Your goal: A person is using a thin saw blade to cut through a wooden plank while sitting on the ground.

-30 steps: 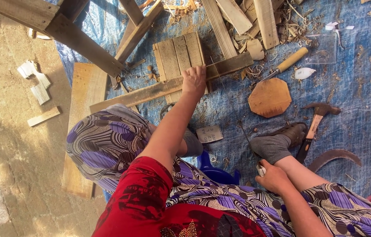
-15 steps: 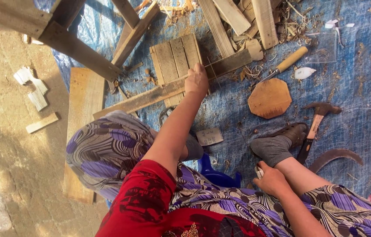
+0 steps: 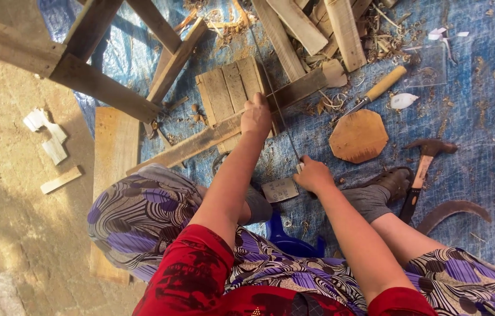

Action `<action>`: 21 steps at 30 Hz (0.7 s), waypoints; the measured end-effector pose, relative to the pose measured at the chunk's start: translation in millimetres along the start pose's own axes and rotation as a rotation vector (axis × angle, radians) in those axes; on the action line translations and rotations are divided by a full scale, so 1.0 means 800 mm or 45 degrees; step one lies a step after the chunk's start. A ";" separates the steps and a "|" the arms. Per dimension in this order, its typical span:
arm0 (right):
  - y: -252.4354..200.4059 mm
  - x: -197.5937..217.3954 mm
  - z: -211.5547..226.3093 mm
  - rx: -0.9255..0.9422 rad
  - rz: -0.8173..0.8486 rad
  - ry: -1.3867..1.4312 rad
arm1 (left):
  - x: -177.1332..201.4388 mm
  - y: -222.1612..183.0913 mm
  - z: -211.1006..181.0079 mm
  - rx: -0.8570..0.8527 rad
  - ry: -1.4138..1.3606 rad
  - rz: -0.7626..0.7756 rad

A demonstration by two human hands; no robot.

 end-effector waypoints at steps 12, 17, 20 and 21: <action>-0.139 -0.066 -0.108 -0.113 0.168 0.049 | 0.008 -0.007 -0.010 -0.007 0.039 0.091; -0.094 -0.066 -0.082 -0.067 0.202 0.019 | -0.009 -0.003 0.001 -0.013 0.033 0.121; -0.031 -0.024 -0.039 -0.003 0.107 0.051 | -0.014 -0.001 0.005 -0.033 0.047 0.125; -0.008 -0.003 -0.020 0.042 0.037 0.081 | -0.016 0.000 0.005 -0.045 0.046 0.115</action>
Point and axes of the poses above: each hand's wrist, its own y-axis towards the middle knuckle, its own x-axis out of the back of the hand, z = x × y, the point moved 9 cm from there along y, towards the middle knuckle, and after that the axes turned 9 degrees about -y, right-handed, at the moved point
